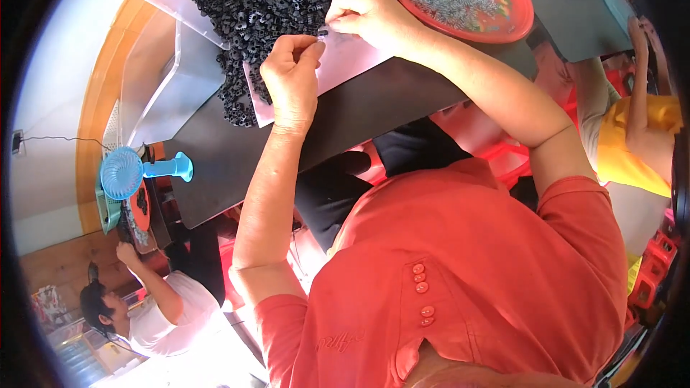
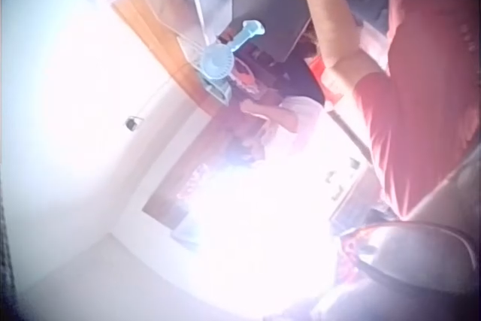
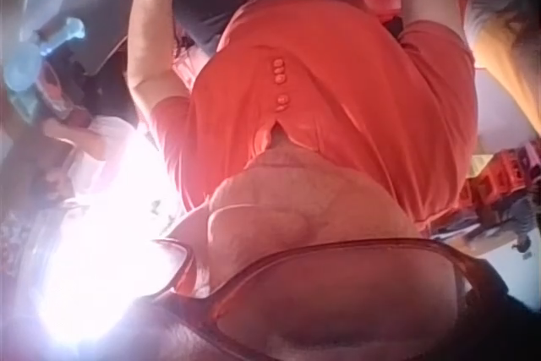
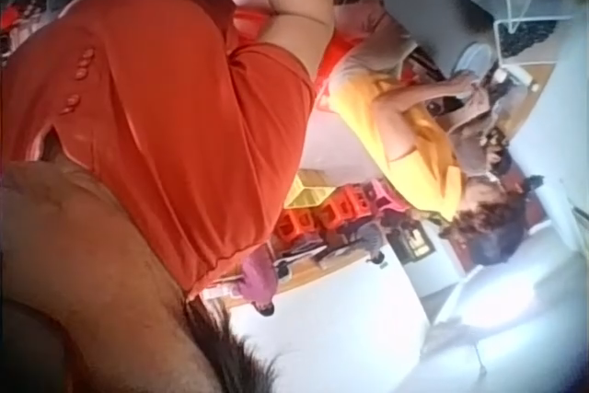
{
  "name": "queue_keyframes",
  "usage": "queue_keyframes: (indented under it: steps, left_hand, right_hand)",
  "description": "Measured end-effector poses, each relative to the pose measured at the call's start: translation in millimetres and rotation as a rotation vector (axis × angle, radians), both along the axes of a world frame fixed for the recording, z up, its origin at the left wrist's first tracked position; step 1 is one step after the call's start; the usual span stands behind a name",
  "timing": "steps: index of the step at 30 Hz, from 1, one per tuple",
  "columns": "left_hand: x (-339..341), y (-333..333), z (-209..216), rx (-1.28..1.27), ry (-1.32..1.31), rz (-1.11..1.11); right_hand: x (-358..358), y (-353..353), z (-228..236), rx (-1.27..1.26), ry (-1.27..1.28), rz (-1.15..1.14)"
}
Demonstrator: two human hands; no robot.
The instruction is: Assembling small black plastic components by hand at a workbench.
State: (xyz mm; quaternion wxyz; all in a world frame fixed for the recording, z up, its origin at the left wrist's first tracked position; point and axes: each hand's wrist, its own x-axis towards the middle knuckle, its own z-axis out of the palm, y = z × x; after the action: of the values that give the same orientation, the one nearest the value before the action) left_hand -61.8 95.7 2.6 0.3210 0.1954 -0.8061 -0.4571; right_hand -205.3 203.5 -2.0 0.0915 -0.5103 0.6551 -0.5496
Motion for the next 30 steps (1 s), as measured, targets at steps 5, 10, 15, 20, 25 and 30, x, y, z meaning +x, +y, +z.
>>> queue_keyframes:
  steps: [5, 10, 15, 20, 25, 30]
  left_hand:
    - [2.0, 2.9, -4.6, 0.061, 0.112, -0.01]
    - [3.4, 1.0, -9.3, -0.032, 0.109, -0.031]
    - [0.6, 0.4, -13.1, 0.124, 0.152, -0.05]
    - [4.5, -6.3, -17.0, 0.142, 0.103, -0.001]
    - [-5.7, -8.8, -29.5, -0.405, 0.052, 0.097]
    - [4.8, -2.7, -21.0, -0.446, 0.03, 0.086]
  right_hand:
    - [10.1, -3.8, 6.5, 0.099, -0.05, 0.064]
    - [10.0, -6.3, 12.1, 0.216, -0.127, 0.149]
    - [1.9, -14.4, 6.3, 0.237, -0.151, 0.178]
    - [-3.8, -17.9, 10.4, 0.209, -0.195, 0.14]
    - [-4.4, -12.6, 15.3, 0.168, -0.286, 0.161]
    - [8.2, -15.6, 24.9, 0.148, -0.217, 0.156]
